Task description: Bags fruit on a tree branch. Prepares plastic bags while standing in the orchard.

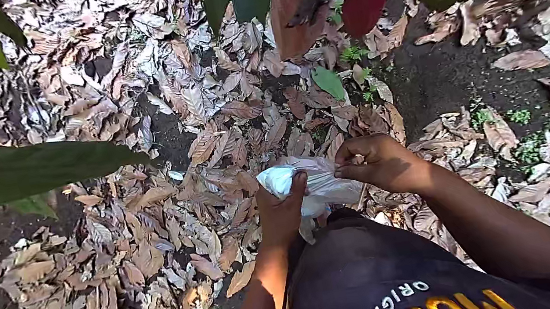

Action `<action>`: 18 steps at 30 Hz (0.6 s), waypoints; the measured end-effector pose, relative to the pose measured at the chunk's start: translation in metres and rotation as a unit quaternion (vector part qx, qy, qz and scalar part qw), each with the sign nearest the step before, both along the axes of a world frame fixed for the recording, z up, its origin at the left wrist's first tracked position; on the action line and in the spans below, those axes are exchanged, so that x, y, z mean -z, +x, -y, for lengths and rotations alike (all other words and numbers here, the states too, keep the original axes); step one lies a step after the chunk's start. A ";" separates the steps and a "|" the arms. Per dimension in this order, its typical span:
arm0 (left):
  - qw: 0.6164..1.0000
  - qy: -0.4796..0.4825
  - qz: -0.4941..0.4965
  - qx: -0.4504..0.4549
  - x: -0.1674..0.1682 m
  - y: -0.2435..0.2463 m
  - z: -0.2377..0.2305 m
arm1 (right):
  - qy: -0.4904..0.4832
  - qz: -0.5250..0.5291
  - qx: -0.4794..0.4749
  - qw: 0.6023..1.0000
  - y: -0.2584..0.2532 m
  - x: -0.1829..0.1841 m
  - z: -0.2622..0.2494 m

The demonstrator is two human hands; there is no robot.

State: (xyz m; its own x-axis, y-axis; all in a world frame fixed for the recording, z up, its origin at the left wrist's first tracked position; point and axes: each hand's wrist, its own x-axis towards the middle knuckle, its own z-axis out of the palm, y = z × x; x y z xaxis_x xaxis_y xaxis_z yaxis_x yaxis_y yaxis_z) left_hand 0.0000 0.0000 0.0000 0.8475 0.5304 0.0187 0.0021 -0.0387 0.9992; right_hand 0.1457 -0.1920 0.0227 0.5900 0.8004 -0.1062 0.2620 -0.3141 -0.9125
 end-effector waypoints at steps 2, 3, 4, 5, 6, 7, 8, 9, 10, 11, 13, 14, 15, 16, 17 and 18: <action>1.000 0.019 -0.007 0.004 0.003 -0.003 -0.001 | -0.011 -0.018 -0.014 1.000 0.000 -0.003 -0.005; 0.999 0.028 -0.009 0.013 0.005 -0.004 -0.002 | -0.020 -0.031 -0.032 0.999 0.000 -0.006 -0.009; 0.999 0.039 -0.008 0.024 0.006 -0.005 -0.002 | -0.030 -0.045 -0.055 0.997 0.001 -0.008 -0.014; 0.998 0.045 -0.001 0.033 0.006 -0.005 -0.002 | -0.036 -0.054 -0.077 0.995 0.002 -0.010 -0.018; 0.998 0.049 0.004 0.036 0.006 -0.005 -0.003 | -0.039 -0.057 -0.087 0.994 0.002 -0.010 -0.022; 0.998 0.050 0.006 0.035 0.005 -0.006 -0.004 | -0.036 -0.054 -0.083 0.994 0.003 -0.010 -0.025; 0.998 0.051 0.005 0.034 0.005 -0.007 -0.005 | -0.028 -0.045 -0.075 0.996 0.005 -0.008 -0.026; 0.998 0.051 0.006 0.035 0.006 -0.008 -0.008 | -0.019 -0.036 -0.067 0.997 0.007 -0.008 -0.024; 0.998 0.052 0.004 0.035 0.007 -0.011 -0.013 | -0.012 -0.031 -0.056 0.998 0.010 -0.009 -0.022; 0.998 0.052 -0.003 0.033 0.008 -0.015 -0.018 | -0.009 -0.026 -0.043 0.999 0.012 -0.010 -0.019; 0.999 0.029 -0.034 0.012 0.011 -0.023 -0.027 | -0.012 -0.012 0.004 1.000 0.015 -0.009 -0.008; 0.998 0.010 -0.055 -0.007 0.015 -0.027 -0.031 | -0.016 -0.004 0.024 1.000 0.016 -0.007 -0.002; 0.997 -0.005 -0.077 -0.025 0.018 -0.031 -0.036 | -0.017 0.002 0.035 0.999 0.017 -0.004 0.003; 0.995 -0.013 -0.090 -0.043 0.022 -0.035 -0.041 | -0.015 0.003 0.035 0.999 0.019 0.000 0.008; 0.993 -0.017 -0.098 -0.060 0.027 -0.038 -0.047 | -0.010 -0.007 0.022 1.000 0.022 0.002 0.012; 0.991 -0.019 -0.114 -0.072 0.031 -0.040 -0.052 | -0.012 -0.016 0.001 1.000 0.024 0.001 0.015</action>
State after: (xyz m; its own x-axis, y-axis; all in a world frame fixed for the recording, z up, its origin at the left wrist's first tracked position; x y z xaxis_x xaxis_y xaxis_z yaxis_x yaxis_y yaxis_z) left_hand -0.0397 0.0518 -0.0310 0.7431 0.6427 -0.1862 0.2304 0.0156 0.9730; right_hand 0.1696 -0.2072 0.0218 0.5867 0.7968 -0.1444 0.2315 -0.3359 -0.9130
